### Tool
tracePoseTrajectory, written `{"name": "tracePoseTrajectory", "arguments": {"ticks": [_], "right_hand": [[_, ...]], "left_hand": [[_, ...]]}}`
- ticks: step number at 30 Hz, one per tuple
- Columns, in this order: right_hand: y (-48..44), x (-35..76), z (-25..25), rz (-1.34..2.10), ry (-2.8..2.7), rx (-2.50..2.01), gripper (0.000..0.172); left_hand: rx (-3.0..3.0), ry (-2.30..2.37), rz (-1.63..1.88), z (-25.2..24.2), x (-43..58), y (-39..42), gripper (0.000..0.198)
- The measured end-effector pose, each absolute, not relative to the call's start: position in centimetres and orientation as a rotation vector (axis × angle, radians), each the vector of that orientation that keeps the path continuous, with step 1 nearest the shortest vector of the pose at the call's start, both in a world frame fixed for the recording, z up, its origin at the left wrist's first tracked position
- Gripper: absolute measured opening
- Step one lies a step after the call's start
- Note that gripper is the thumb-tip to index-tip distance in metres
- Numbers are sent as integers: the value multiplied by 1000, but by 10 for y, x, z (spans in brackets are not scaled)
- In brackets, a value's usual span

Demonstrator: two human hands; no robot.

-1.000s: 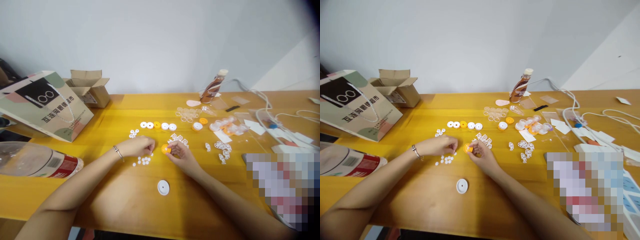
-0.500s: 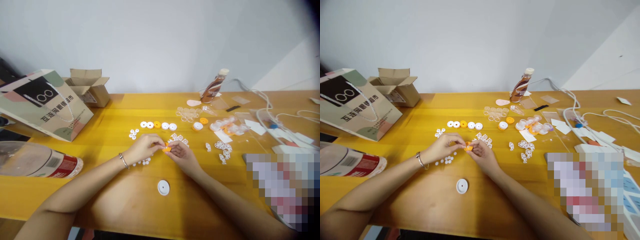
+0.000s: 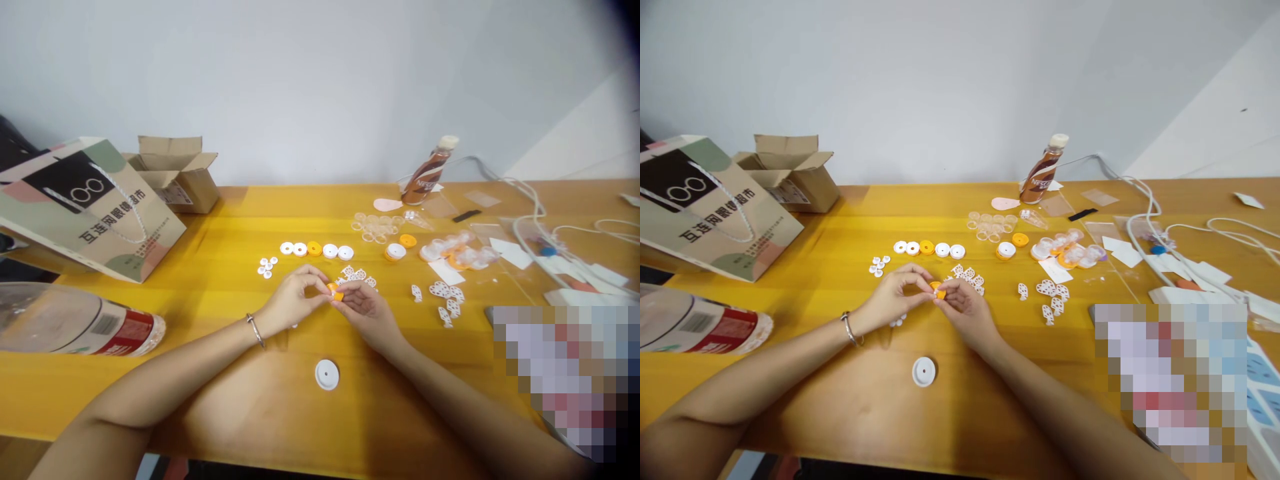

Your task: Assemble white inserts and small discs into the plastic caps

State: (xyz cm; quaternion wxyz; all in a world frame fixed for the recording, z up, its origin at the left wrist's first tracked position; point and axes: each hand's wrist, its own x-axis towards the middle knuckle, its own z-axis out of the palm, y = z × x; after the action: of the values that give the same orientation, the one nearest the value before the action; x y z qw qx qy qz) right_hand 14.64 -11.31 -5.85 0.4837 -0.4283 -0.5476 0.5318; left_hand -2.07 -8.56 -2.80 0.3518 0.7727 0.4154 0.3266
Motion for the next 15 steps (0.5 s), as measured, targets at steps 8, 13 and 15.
{"name": "tracePoseTrajectory", "arguments": {"ticks": [8, 13, 15], "right_hand": [[-114, 146, -57, 1264, -1349, -1039, 16], [-115, 146, -55, 1260, -1344, -1032, 15], [-115, 146, -55, 1254, -1337, -1040, 16]], "left_hand": [[1983, 1036, 848, -31, -16, -90, 6], [1945, 1091, 805, -33, -16, -90, 10], [1922, 1098, 809, -34, -16, -90, 10]]}}
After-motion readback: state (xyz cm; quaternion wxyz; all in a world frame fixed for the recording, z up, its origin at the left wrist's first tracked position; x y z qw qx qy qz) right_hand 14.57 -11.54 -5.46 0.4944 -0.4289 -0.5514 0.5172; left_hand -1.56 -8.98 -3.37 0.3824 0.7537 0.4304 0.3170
